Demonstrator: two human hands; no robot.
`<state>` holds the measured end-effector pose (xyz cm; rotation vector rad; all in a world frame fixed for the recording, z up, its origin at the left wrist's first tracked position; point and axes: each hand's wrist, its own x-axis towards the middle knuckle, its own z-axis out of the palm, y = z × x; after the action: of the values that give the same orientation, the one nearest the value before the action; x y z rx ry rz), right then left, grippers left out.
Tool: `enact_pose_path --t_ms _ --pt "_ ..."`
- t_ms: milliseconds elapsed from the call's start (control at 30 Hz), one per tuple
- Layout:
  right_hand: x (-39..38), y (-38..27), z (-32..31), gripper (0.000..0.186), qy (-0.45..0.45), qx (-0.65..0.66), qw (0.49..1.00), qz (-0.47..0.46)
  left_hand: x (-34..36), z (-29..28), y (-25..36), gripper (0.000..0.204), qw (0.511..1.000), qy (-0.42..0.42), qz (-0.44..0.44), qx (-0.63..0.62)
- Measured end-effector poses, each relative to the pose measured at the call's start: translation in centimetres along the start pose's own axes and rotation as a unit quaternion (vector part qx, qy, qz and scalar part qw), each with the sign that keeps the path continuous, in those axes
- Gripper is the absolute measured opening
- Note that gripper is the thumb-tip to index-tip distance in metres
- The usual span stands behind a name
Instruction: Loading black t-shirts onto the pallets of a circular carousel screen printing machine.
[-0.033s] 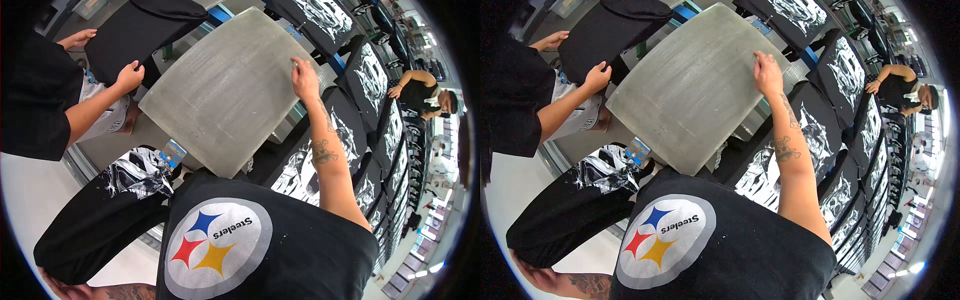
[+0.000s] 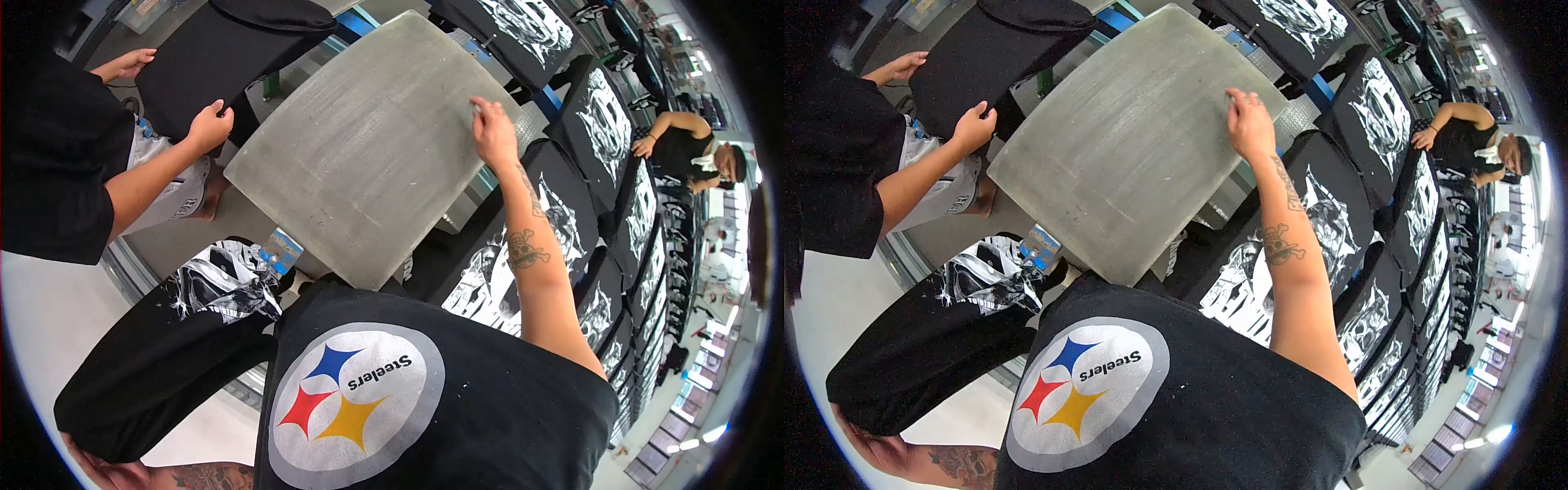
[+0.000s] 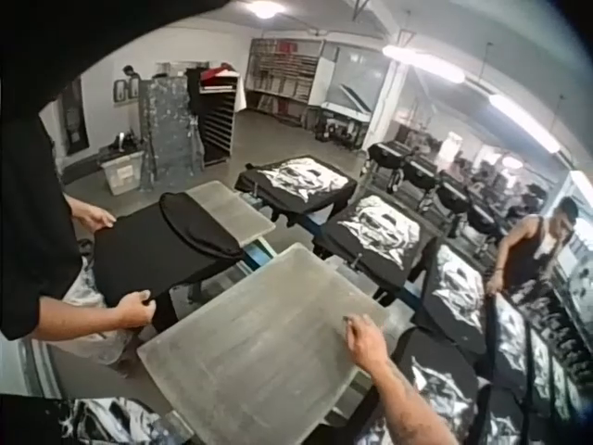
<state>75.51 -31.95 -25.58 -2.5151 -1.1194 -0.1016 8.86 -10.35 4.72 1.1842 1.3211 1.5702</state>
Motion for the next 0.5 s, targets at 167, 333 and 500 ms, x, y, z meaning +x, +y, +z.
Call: enact_pose_path --t_ms 167,333,500 --pt "-1.6 -0.3 2.1 0.03 -0.016 0.003 1.0 -0.011 -0.7 0.0 0.3 0.043 0.999 -0.024 0.022 0.031" --pt "0.9 -1.3 4.2 0.03 -0.015 -0.02 0.999 -0.036 -2.2 0.2 1.2 0.044 0.999 0.016 0.029 0.024" --pt "2.3 -2.0 5.2 0.031 -0.031 -0.055 0.998 -0.027 -2.8 0.1 1.5 0.046 0.997 0.075 0.004 0.027"
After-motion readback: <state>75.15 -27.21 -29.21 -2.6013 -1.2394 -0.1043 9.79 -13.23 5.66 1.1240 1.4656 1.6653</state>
